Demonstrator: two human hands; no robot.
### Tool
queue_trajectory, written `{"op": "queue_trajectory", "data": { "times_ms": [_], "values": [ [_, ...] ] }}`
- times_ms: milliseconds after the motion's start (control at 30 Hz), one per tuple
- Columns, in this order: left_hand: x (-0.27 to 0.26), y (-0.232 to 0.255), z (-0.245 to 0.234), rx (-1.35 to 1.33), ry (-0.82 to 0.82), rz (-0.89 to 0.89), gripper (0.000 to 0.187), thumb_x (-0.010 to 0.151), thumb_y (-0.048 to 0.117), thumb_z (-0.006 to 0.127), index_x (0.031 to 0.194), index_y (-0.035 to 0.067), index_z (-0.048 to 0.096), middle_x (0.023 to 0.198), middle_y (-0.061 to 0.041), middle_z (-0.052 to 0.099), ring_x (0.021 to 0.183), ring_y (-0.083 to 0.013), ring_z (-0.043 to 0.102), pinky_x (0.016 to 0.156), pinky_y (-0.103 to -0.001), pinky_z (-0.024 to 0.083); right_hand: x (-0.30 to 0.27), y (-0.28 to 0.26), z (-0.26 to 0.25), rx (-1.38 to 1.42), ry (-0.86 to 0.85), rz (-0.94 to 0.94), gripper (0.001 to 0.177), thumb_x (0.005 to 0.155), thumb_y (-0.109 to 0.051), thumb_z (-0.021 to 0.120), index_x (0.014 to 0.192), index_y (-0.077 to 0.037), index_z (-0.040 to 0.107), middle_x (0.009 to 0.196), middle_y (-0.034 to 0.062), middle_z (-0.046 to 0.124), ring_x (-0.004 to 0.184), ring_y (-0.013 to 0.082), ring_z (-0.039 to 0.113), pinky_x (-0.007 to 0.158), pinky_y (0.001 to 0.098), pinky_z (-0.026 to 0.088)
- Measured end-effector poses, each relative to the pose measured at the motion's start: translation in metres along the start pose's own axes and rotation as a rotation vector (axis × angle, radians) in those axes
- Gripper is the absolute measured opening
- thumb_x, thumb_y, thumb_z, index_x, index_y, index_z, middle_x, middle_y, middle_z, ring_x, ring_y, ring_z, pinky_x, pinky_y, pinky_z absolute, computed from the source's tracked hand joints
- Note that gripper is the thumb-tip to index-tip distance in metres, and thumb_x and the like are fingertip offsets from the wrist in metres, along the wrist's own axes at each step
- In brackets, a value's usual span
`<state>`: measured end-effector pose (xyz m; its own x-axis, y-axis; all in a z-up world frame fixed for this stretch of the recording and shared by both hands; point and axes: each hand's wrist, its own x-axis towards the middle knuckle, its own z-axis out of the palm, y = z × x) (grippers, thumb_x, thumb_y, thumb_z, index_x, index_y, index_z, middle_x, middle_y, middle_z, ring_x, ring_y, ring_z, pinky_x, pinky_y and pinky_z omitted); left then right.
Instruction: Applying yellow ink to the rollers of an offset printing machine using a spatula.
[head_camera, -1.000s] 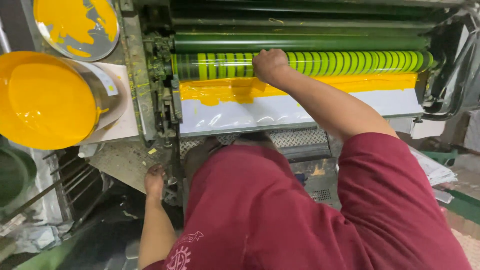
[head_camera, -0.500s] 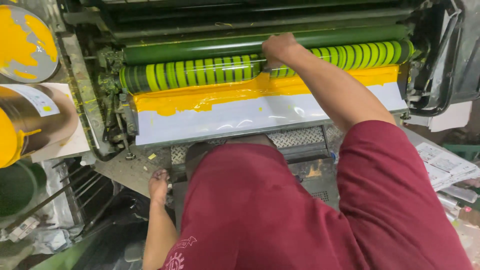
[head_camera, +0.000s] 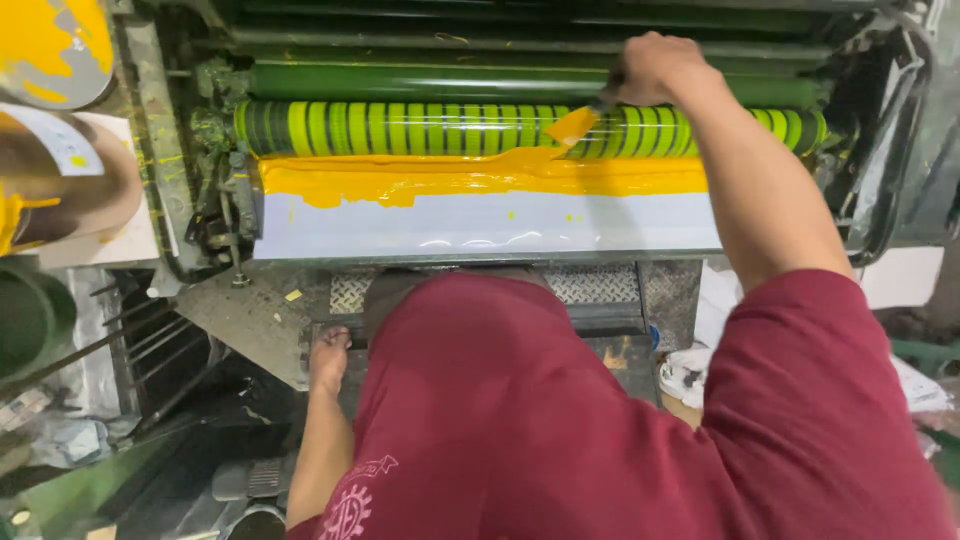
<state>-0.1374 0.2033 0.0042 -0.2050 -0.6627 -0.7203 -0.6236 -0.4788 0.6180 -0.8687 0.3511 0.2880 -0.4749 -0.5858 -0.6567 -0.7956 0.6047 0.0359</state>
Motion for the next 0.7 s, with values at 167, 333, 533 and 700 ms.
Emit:
{"op": "queue_trajectory", "data": {
  "times_ms": [167,333,533,700],
  "values": [
    [0.0,0.023,-0.02,0.221,0.105,-0.014,0.029,0.1,0.029,0.065,0.113,0.005,0.073,0.091,-0.007,0.075,0.084,-0.0168,0.068,0.08,-0.033,0.051,-0.033,0.021,0.03,0.453,-0.07,0.028,0.045,0.1,-0.053,0.068,0.114,-0.013,0.081,0.097,0.0157,0.079,0.086,0.0281,0.067,0.079,0.0452,0.053],
    [-0.002,0.049,-0.038,0.278,0.217,0.137,0.031,0.101,0.035,0.064,0.117,0.011,0.074,0.096,-0.011,0.077,0.092,-0.0247,0.072,0.084,-0.038,0.052,-0.064,-0.046,0.049,1.172,-0.21,-0.178,0.034,0.098,-0.027,0.062,0.122,-0.004,0.068,0.103,0.0062,0.076,0.095,0.0151,0.07,0.077,0.0346,0.055],
    [-0.004,0.1,-0.063,-0.108,0.481,0.34,0.023,0.102,0.019,0.062,0.119,0.005,0.068,0.105,-0.01,0.076,0.094,-0.0224,0.075,0.082,-0.034,0.057,-0.039,-0.202,-0.011,1.202,-0.068,-0.496,0.028,0.104,-0.022,0.061,0.125,-0.004,0.065,0.107,0.0026,0.072,0.098,0.0121,0.066,0.083,0.03,0.054],
    [-0.013,0.154,-0.096,-0.096,0.677,0.459,0.022,0.106,0.018,0.06,0.123,0.005,0.067,0.105,-0.009,0.073,0.093,-0.0193,0.073,0.083,-0.034,0.056,-0.061,-0.36,-0.139,0.753,0.29,-0.797,0.024,0.107,-0.017,0.068,0.128,-0.004,0.067,0.105,0.0078,0.068,0.093,0.017,0.062,0.083,0.0304,0.05]
  ]
}}
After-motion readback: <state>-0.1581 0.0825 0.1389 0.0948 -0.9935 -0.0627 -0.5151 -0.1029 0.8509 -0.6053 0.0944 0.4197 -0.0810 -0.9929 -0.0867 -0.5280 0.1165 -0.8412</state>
